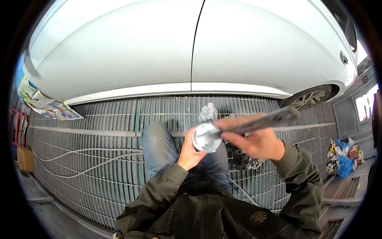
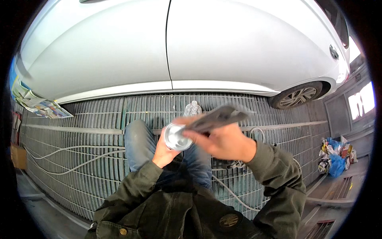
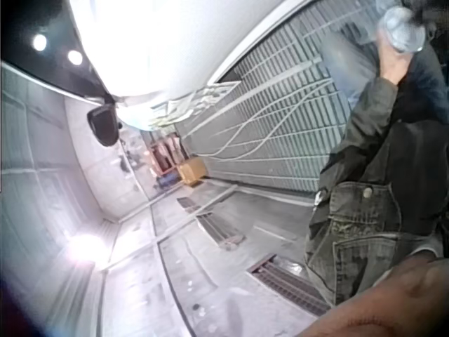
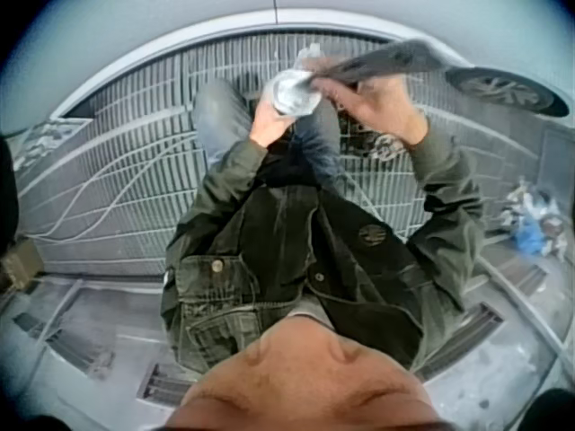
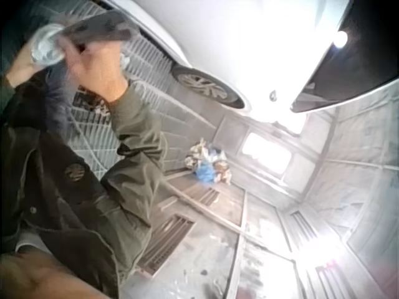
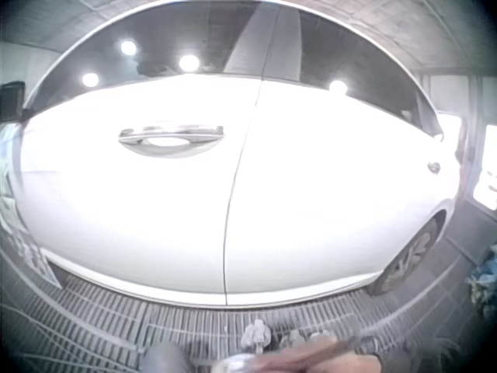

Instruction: The person mixes a white paste in a plastic cup using a metal spreader, then applies the paste to the side of a white car. The person walks to a workbench, opens a container, and wipes the rim with a paper towel before returning to the car.

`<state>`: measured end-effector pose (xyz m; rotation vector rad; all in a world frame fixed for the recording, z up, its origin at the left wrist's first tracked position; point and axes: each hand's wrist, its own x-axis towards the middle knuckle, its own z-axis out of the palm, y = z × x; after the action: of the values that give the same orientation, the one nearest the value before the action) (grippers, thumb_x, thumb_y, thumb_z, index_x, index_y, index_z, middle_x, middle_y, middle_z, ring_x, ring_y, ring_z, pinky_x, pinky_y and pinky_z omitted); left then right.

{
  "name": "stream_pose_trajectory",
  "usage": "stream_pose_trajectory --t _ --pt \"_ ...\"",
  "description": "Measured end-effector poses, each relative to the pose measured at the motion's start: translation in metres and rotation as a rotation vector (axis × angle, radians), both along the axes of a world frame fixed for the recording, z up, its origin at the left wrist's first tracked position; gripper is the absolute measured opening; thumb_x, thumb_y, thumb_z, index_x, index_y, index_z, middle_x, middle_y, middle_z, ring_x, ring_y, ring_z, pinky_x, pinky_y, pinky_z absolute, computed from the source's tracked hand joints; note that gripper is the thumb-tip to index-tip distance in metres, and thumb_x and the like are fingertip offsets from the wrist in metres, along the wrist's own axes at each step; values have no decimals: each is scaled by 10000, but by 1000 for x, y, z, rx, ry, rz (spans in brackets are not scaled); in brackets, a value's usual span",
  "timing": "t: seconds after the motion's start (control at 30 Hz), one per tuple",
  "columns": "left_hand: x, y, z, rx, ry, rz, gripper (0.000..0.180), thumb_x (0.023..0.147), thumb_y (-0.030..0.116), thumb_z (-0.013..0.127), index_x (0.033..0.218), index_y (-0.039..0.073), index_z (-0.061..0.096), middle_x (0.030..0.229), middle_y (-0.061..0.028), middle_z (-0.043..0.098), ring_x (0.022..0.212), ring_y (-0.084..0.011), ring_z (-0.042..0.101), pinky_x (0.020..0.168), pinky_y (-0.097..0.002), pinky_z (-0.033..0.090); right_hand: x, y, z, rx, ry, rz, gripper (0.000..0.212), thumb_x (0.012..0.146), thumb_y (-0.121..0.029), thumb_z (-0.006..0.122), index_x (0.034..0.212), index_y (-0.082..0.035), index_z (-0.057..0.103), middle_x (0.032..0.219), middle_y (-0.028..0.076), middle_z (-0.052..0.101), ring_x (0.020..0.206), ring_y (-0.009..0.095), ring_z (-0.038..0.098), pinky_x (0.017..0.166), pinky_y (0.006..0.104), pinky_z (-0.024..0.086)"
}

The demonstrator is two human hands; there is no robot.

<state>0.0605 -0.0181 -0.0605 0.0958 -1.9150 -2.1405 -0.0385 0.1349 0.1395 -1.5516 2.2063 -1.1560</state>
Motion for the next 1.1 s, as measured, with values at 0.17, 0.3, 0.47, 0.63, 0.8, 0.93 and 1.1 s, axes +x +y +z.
stream_pose_trajectory --t 0.17,0.3,0.47,0.63,0.8,0.93,1.1 --pt "-3 0 1 111 -66 42 735 679 -21 798 1274 34 370 1228 -97 505 1126 -172 522 973 -324 436 9 1 2 307 26 96 317 831 -20 677 1147 -25 651 1005 142 700 795 212 693 682 299 560" --pt "-2 0 6 -44 -13 104 726 661 10 822 1232 41 375 1192 -88 517 1096 -161 529 940 -317 454 -3 -3 -13 -115 60 -66 328 835 -45 679 1160 -81 659 869 123 701 653 183 658 600 289 537" --pt "-3 3 -10 -168 -64 179 751 623 43 851 1212 35 385 1128 -100 581 1052 -180 576 911 -313 472 9 2 -17 -21 36 -8 320 839 -27 671 1155 -71 655 903 141 695 712 199 670 634 302 546" --pt "-3 2 -7 -56 -15 174 792 625 45 847 1270 22 388 1191 -112 553 1097 -188 556 949 -323 454 12 9 -18 80 -58 20 279 858 -20 660 1136 -33 654 991 138 688 810 198 673 708 298 544" --pt "-3 5 -8 14 -18 53 794 645 63 833 1306 9 397 1245 -101 516 1163 -201 505 1003 -341 405 0 -1 -21 -207 123 -82 198 837 -69 693 1034 -51 678 833 125 669 698 189 651 610 296 511" --pt "2 6 -11 174 -39 53 775 670 53 811 1319 16 389 1285 -100 485 1189 -206 484 1020 -342 386 19 6 -25 52 13 66 184 850 -59 679 1026 -10 660 903 116 686 751 188 663 642 299 521" --pt "4 8 -5 428 7 -37 773 679 -1 784 1338 26 381 1262 -85 480 1206 -199 471 1026 -346 381 3 1 -28 -179 67 -68 155 847 -52 672 1000 -28 669 847 91 674 681 182 641 600 314 509"
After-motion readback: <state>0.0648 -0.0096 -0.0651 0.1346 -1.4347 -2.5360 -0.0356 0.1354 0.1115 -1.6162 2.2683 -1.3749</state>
